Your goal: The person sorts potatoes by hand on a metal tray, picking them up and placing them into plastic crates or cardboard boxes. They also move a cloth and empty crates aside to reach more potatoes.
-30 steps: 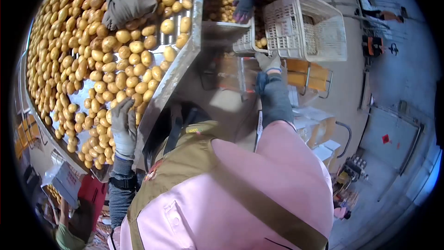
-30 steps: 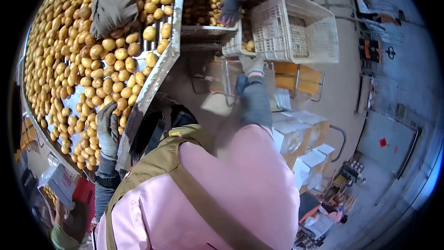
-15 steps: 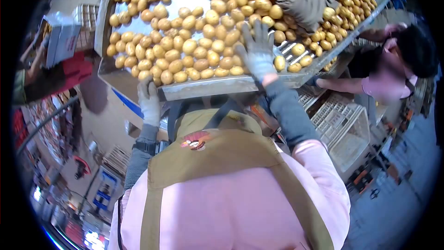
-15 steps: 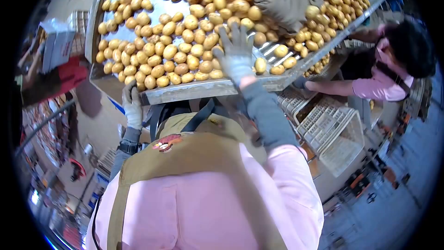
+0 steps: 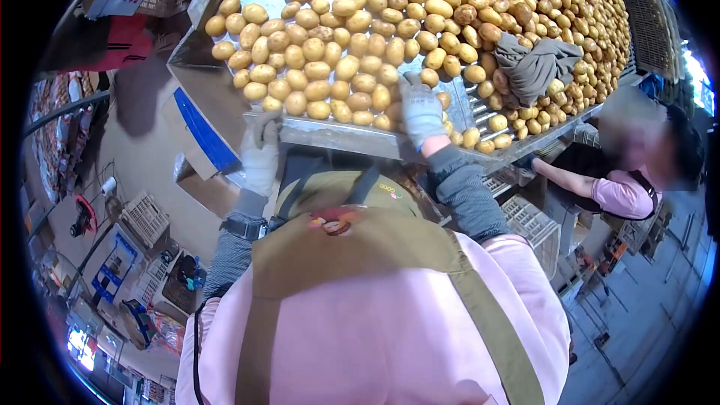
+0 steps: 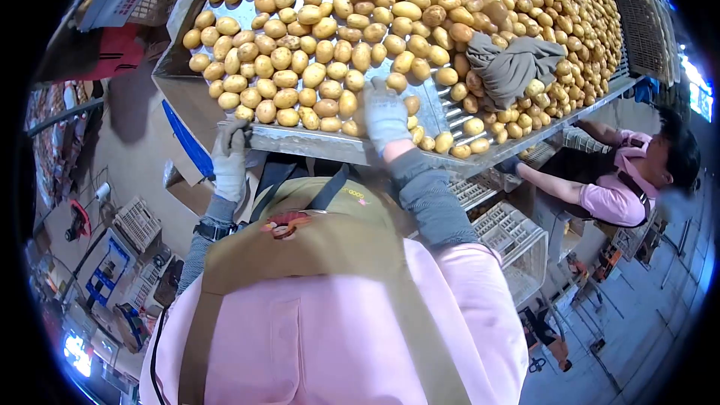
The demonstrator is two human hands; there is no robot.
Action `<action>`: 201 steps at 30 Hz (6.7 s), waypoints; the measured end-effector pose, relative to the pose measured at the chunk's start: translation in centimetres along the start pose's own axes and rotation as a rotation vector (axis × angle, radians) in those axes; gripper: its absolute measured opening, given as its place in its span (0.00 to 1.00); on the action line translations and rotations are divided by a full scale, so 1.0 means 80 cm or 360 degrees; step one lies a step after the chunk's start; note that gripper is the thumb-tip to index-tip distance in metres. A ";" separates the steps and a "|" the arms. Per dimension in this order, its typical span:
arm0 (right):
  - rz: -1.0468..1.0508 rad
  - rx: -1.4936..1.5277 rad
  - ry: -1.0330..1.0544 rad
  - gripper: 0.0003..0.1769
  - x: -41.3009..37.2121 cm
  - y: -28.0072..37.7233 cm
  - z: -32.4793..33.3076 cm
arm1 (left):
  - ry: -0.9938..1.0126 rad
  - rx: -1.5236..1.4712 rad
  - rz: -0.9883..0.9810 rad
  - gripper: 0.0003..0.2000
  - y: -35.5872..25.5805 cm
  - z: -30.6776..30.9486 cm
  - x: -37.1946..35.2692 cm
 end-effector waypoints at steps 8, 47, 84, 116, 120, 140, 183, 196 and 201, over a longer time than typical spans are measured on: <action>0.0153 0.0220 -0.0033 0.17 -0.001 -0.037 0.000 | 0.0116 0.0265 -0.0256 0.13 -0.028 -0.030 0.035; -0.0642 0.0784 -0.1097 0.21 -0.068 -0.056 -0.028 | 0.0728 0.0472 -0.0092 0.13 -0.142 -0.078 0.281; -0.2007 0.1554 -0.1285 0.18 -0.743 -0.481 -0.021 | 0.1101 -0.0291 0.0135 0.18 -0.193 -0.365 0.205; -0.0762 0.0178 -0.0575 0.12 -0.525 -0.364 0.012 | 0.0941 0.1485 -0.1794 0.25 -0.298 -0.544 0.331; -0.0716 0.0170 -0.0624 0.14 -0.510 -0.431 -0.042 | 0.0770 0.1276 -0.1308 0.26 -0.283 -0.535 0.325; -0.0654 0.0751 -0.1099 0.16 -0.398 -0.324 0.010 | 0.1766 -0.0569 -0.0724 0.37 -0.285 -0.343 -0.024; 0.0130 0.1445 -0.0956 0.35 -0.190 0.030 0.037 | 0.1523 -0.1190 0.0713 0.22 -0.239 -0.104 -0.023; 0.0530 -0.0585 -0.0251 0.34 0.039 0.092 -0.047 | -0.0016 -0.0688 0.0795 0.07 0.010 0.088 0.079; 0.0242 0.0095 -0.0920 0.29 0.172 0.097 0.017 | -0.0414 -0.0467 0.0755 0.10 0.100 0.127 0.141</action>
Point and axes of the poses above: each hand's wrist, its own x-axis towards the middle knuckle, its own z-axis out of the back of the hand, y = z × x, the point moved 1 cm from there along x, towards the middle knuckle, and after that the axes turned 1 degree about y, right-handed, at the moved point
